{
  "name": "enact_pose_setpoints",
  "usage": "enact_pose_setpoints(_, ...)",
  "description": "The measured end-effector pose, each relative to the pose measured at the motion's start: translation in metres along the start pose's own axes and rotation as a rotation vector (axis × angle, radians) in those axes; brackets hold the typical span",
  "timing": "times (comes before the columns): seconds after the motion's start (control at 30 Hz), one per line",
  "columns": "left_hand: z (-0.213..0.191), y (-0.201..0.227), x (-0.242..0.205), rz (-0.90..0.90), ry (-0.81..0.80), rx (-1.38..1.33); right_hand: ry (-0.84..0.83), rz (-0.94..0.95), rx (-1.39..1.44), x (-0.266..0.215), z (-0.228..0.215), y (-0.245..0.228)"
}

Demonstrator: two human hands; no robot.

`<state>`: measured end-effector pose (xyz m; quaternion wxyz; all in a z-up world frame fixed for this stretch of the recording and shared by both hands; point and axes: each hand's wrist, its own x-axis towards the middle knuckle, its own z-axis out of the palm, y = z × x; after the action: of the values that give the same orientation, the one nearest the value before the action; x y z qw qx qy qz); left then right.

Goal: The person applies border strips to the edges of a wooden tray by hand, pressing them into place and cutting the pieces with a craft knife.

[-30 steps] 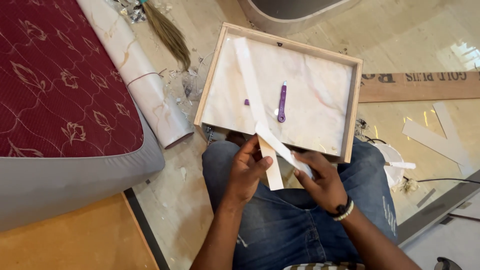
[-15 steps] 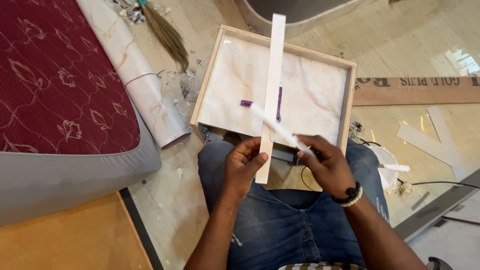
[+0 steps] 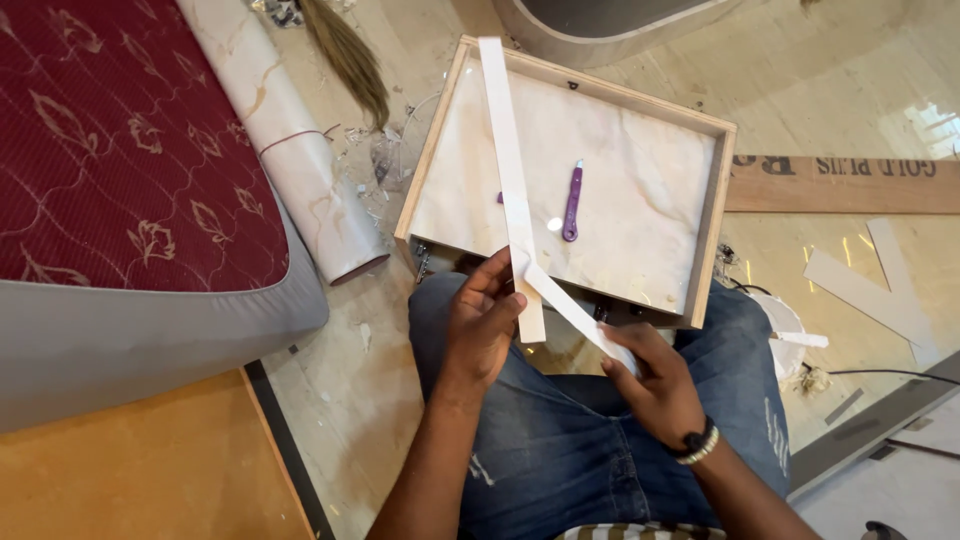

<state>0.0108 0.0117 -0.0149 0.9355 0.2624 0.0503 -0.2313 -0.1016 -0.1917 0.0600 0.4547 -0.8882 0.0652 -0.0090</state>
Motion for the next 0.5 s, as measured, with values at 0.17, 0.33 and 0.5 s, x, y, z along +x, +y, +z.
enact_pose_setpoints(0.17,0.002,-0.009,0.002,0.025,0.047,0.169,0.011,0.088,0.015,0.015,-0.022,-0.006)
enact_pose_setpoints(0.33,0.011,-0.007,-0.003,0.029,-0.013,0.258,-0.140,0.090,0.086,0.052,-0.021,-0.029)
enact_pose_setpoints(0.5,0.007,-0.006,-0.003,-0.073,-0.005,0.104,-0.150,0.169,0.062,0.042,-0.004,-0.034)
